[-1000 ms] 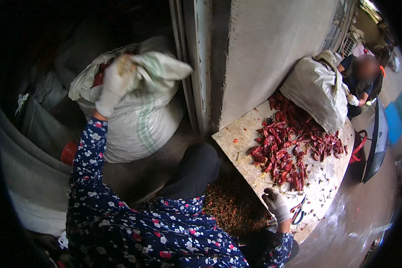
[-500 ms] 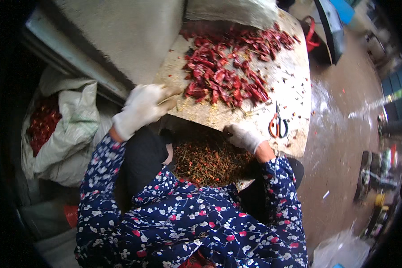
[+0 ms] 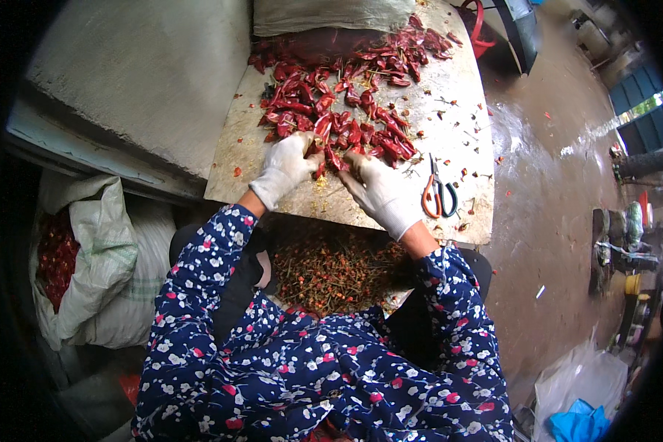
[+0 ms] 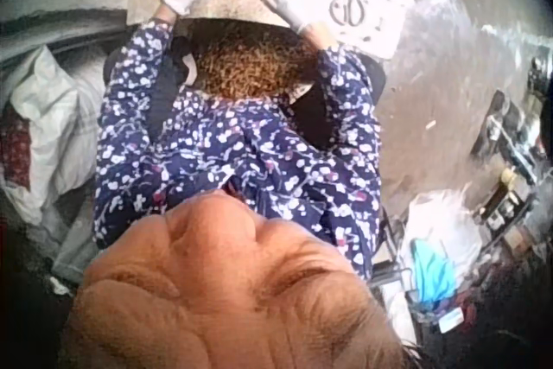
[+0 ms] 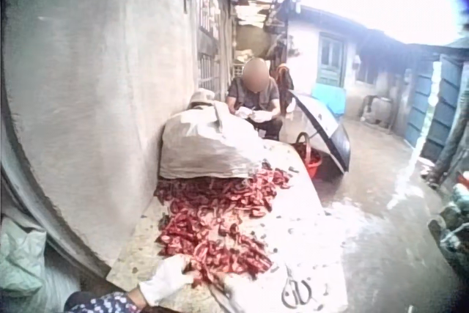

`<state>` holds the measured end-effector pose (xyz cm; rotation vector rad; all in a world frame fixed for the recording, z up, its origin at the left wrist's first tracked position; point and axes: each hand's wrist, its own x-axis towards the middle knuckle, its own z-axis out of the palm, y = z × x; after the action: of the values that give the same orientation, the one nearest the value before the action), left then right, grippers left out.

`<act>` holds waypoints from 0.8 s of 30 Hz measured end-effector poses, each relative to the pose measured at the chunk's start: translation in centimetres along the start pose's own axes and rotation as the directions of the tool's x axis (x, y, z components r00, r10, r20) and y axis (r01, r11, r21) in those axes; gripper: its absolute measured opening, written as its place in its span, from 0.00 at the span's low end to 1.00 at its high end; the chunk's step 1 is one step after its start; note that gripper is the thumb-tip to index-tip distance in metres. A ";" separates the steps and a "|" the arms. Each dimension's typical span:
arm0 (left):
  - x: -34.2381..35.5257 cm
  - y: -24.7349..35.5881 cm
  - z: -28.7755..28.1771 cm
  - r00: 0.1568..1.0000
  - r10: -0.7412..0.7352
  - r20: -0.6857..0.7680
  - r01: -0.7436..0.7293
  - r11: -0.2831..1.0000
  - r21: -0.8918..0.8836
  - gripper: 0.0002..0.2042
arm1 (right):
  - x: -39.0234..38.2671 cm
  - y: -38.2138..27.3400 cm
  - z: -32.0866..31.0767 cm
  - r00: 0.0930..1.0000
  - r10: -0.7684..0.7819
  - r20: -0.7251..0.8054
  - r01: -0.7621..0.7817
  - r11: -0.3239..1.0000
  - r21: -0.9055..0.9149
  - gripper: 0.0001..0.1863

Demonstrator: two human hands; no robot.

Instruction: The person sits at a low table and uses scissors to trim the stems off dried red chili peppers. The trimmed stems are dropped into a container below, while the peppers remain on the table.

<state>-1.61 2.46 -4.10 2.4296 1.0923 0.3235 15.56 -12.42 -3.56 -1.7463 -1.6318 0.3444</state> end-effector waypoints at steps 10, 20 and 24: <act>-2.4 5.3 0.2 0.985 0.164 -0.050 -0.150 0.965 0.215 0.14 | 0.8 -1.0 1.3 0.975 0.114 -0.192 -0.050 0.949 0.310 0.10; -2.4 4.5 -0.6 0.981 0.185 -0.055 -0.167 0.678 -0.716 0.11 | 2.0 1.1 0.3 0.905 0.246 0.346 -0.297 -0.216 0.930 0.10; -0.9 1.1 -4.9 0.992 -0.111 -0.061 0.063 0.852 -0.519 0.12 | 1.4 1.0 -2.1 0.962 0.149 0.230 -0.274 0.479 0.834 0.22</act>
<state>-3.40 2.71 0.69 1.8947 0.9918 0.6155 17.86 -11.71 -2.33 -1.1042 -0.9682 1.1987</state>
